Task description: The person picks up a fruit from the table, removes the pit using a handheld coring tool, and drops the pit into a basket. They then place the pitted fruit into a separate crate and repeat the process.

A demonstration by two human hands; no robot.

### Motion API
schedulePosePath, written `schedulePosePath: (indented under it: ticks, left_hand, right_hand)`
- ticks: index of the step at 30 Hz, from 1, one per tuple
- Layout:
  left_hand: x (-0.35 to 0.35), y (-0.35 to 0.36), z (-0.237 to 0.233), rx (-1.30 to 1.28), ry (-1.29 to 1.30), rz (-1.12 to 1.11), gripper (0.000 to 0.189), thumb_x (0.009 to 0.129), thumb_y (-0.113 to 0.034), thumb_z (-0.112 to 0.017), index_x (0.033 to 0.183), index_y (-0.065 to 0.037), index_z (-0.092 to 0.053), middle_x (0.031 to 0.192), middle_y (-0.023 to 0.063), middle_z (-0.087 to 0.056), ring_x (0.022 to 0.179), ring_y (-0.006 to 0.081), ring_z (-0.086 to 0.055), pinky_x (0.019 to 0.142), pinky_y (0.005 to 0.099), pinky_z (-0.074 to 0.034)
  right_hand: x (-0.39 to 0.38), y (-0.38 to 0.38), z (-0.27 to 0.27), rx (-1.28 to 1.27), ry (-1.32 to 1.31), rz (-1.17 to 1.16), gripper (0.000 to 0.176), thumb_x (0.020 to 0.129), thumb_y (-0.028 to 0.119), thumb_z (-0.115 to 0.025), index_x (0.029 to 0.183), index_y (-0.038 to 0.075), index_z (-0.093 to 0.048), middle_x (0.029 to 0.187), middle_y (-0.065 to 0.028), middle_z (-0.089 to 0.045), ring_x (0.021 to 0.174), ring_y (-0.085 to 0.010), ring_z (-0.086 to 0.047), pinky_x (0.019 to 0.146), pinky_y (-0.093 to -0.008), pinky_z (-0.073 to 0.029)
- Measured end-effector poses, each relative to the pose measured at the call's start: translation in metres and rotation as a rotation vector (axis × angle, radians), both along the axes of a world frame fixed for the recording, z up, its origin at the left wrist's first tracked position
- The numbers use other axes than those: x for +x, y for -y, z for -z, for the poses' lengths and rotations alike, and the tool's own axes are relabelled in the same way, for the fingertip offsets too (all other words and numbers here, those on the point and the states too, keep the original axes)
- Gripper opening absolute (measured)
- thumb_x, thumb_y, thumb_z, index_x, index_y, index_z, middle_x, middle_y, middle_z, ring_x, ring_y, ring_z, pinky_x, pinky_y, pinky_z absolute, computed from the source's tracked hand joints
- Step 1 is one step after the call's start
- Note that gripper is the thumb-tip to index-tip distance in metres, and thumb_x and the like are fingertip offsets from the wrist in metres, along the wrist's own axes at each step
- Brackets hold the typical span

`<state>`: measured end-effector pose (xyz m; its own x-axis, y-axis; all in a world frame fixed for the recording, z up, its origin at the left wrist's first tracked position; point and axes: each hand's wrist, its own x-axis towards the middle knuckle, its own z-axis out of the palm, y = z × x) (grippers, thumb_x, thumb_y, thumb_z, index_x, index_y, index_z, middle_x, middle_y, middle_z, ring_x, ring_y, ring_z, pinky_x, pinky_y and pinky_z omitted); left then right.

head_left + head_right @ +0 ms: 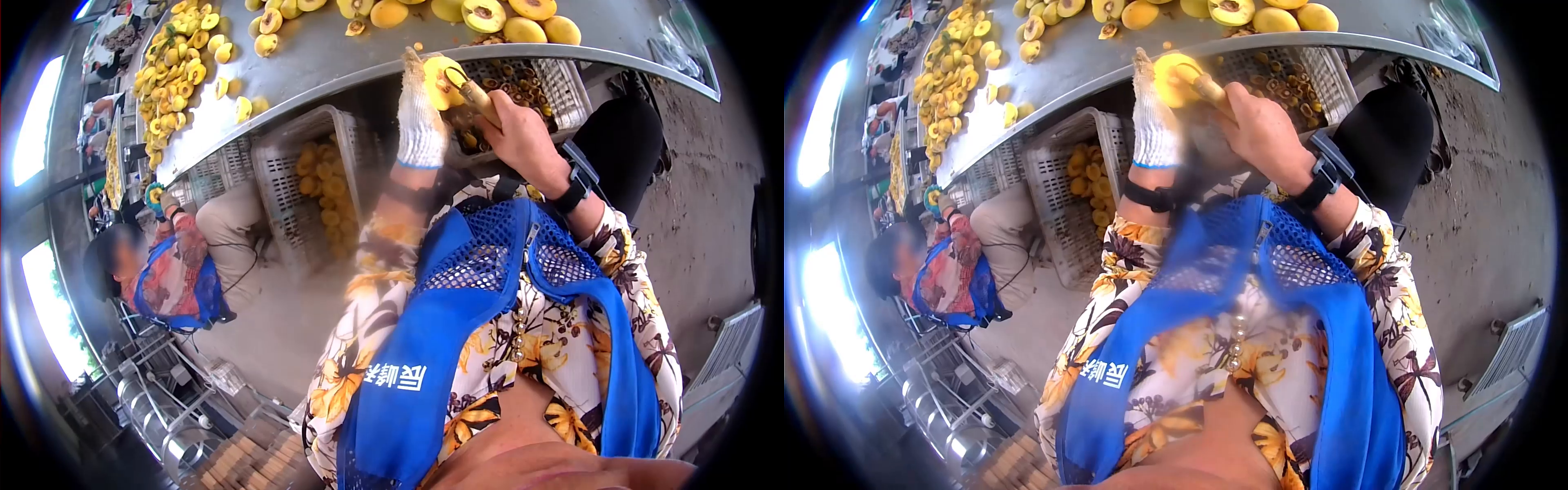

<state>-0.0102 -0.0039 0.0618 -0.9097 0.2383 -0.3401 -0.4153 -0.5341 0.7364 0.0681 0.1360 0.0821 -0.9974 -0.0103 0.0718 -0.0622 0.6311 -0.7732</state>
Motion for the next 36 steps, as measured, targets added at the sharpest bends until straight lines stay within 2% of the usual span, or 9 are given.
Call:
schedulePosePath:
  ticks: [11, 14, 18, 21, 24, 28, 31, 34, 36]
  left_hand:
    - [0.005, -0.008, 0.008, 0.071, -0.029, 0.021, 0.041, 0.092, -0.044, -0.049, 0.1, -0.004, -0.057, 0.086, 0.0088, -0.062, 0.075, 0.0171, -0.061, 0.067, 0.029, -0.051]
    - [-0.002, 0.005, -0.003, -0.069, -0.077, 0.162, 0.038, 0.092, -0.04, -0.05, 0.096, -0.004, -0.06, 0.079, 0.009, -0.062, 0.07, 0.0174, -0.061, 0.064, 0.0304, -0.052]
    - [-0.012, 0.016, -0.015, -0.31, 0.028, 0.445, 0.045, 0.087, -0.05, -0.053, 0.086, -0.007, -0.064, 0.069, 0.0066, -0.062, 0.055, 0.0171, -0.059, 0.045, 0.0291, -0.048]
    - [-0.006, 0.012, -0.031, -0.35, 0.097, 0.347, 0.052, 0.086, -0.056, -0.052, 0.094, -0.006, -0.061, 0.072, 0.007, -0.062, 0.056, 0.0185, -0.059, 0.047, 0.0304, -0.049]
    - [0.006, 0.005, -0.027, -0.143, 0.102, 0.082, 0.057, 0.084, -0.059, -0.052, 0.102, -0.005, -0.056, 0.075, 0.0092, -0.061, 0.057, 0.0212, -0.06, 0.049, 0.0323, -0.05]
    - [0.016, 0.003, -0.012, -0.151, 0.033, 0.066, 0.038, 0.089, -0.038, -0.057, 0.102, -0.003, -0.053, 0.075, 0.0121, -0.059, 0.058, 0.0251, -0.06, 0.05, 0.0353, -0.051]
    - [0.017, 0.0, 0.005, -0.266, -0.32, 0.016, 0.03, 0.089, -0.031, -0.058, 0.096, -0.001, -0.056, 0.072, 0.0135, -0.059, 0.056, 0.0247, -0.059, 0.049, 0.0341, -0.05]
    - [0.015, 0.005, -0.004, -0.234, -0.113, 0.168, 0.032, 0.088, -0.031, -0.058, 0.094, 0.0, -0.058, 0.07, 0.0161, -0.061, 0.055, 0.0239, -0.059, 0.049, 0.033, -0.049]
    - [0.015, 0.005, -0.004, -0.176, -0.022, 0.233, 0.033, 0.088, -0.032, -0.059, 0.094, 0.0, -0.058, 0.07, 0.0169, -0.061, 0.055, 0.0238, -0.059, 0.049, 0.0327, -0.049]
  right_hand:
    - [0.012, 0.002, -0.001, 0.095, 0.073, -0.039, 0.018, 0.083, 0.01, -0.054, 0.089, 0.0, -0.041, 0.068, -0.0251, -0.056, 0.07, -0.0441, -0.056, 0.06, -0.05, -0.043]
    - [0.015, 0.003, -0.001, 0.069, 0.102, -0.109, 0.018, 0.082, 0.009, -0.054, 0.087, -0.001, -0.04, 0.068, -0.0261, -0.055, 0.07, -0.0448, -0.055, 0.06, -0.0504, -0.042]
    - [0.017, 0.006, -0.002, 0.008, 0.161, -0.163, 0.017, 0.082, 0.01, -0.053, 0.085, -0.003, -0.041, 0.069, -0.0277, -0.054, 0.072, -0.0456, -0.055, 0.062, -0.0496, -0.043]
    - [0.016, 0.009, -0.015, -0.105, 0.261, -0.131, 0.019, 0.082, 0.012, -0.054, 0.085, -0.004, -0.044, 0.071, -0.0286, -0.055, 0.074, -0.046, -0.055, 0.063, -0.0473, -0.044]
    - [0.011, 0.01, -0.017, -0.183, 0.337, -0.101, 0.021, 0.082, 0.014, -0.055, 0.086, -0.005, -0.048, 0.073, -0.0289, -0.056, 0.076, -0.046, -0.056, 0.065, -0.0443, -0.046]
    - [0.013, 0.016, -0.007, -0.233, 0.423, -0.085, 0.022, 0.082, 0.016, -0.055, 0.087, -0.006, -0.051, 0.076, -0.0298, -0.057, 0.078, -0.0462, -0.057, 0.067, -0.043, -0.047]
    - [0.014, 0.019, 0.006, -0.204, 0.314, -0.102, 0.02, 0.082, 0.015, -0.054, 0.085, -0.005, -0.051, 0.069, -0.0238, -0.059, 0.064, -0.0373, -0.06, 0.06, -0.0398, -0.047]
    - [0.012, 0.012, -0.011, -0.349, 0.551, -0.16, 0.039, 0.087, 0.032, -0.056, 0.088, -0.007, -0.055, 0.068, -0.0175, -0.061, 0.055, -0.0246, -0.061, 0.05, -0.0335, -0.048]
    - [0.015, 0.011, -0.017, -0.51, 0.702, -0.132, 0.019, 0.086, 0.018, -0.052, 0.09, -0.001, -0.051, 0.06, -0.0052, -0.051, 0.046, -0.0113, -0.048, 0.042, -0.0252, -0.039]
